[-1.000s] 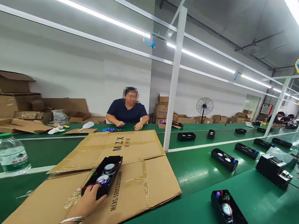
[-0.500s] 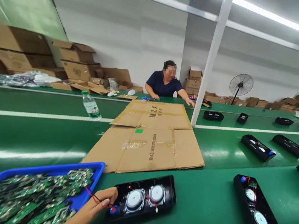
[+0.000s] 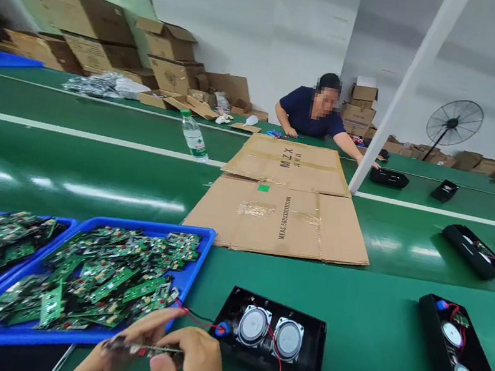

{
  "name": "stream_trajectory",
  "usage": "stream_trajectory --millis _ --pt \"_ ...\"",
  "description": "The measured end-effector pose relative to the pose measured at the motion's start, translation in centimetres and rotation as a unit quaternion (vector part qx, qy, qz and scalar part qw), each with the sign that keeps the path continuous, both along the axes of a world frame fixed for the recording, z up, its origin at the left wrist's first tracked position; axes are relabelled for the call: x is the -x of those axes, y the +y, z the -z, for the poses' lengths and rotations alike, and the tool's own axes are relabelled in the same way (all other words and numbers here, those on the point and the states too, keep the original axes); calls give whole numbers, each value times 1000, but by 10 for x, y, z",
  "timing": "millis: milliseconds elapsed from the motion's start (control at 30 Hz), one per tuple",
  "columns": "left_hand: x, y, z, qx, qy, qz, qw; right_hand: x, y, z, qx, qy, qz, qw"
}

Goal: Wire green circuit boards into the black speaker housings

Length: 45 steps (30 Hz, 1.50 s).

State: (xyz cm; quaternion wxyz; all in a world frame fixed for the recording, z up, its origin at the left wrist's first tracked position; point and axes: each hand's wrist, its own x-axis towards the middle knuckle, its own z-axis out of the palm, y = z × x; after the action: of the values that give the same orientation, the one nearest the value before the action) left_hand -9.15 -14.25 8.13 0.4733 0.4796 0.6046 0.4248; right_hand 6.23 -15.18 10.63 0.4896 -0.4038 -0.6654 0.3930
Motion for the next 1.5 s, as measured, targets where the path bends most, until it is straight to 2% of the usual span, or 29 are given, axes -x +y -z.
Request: stream_trajectory --millis 67,100,200,300,367,467,533,567,633,733,900,967,1133,1300,1400,1500 --pt "5 -12 9 7 -88 33 996 2 5 -3 10 -24 -51 998" --pt "5 -17 12 6 -133 25 991 4 7 -5 10 -34 -65 997" --pt "-2 -26 14 13 -196 -66 978 8 11 -15 7 -76 -95 993" --pt "-11 -26 5 55 -207 -141 967 9 11 -16 -11 -154 -92 984" --pt "-13 -23 -1 61 -200 -169 963 5 13 -11 -42 -185 -37 981" --pt "-11 -16 -5 51 -171 -186 966 -6 24 0 -98 -197 109 969" --pt "-11 -12 -6 53 -184 -176 965 -12 34 5 -92 -214 143 962" --pt "-12 -10 -7 58 -199 -165 964 -15 39 6 -67 -219 123 966" --pt "-16 -6 -11 66 -226 -137 962 -17 45 3 3 -211 41 977" --pt "-22 -2 -18 71 -223 -98 967 -18 47 -3 82 -147 -37 985" --pt "-25 1 -25 54 -158 -65 984 -24 45 -7 137 -4 -13 990" --pt "-25 1 -28 42 -144 -45 988 -26 44 -9 122 -8 -5 993" --pt "-28 0 -36 17 -113 -10 993 -24 40 -17 42 -109 -18 993" --pt "-32 -4 -40 -9 -83 33 996 -19 35 -14 -9 -175 33 984" --pt "-32 -6 -38 -22 -57 50 997 -19 35 -12 1 -177 39 983" --pt "-29 -7 -37 -32 -29 39 998 -21 35 -10 22 -167 31 985"
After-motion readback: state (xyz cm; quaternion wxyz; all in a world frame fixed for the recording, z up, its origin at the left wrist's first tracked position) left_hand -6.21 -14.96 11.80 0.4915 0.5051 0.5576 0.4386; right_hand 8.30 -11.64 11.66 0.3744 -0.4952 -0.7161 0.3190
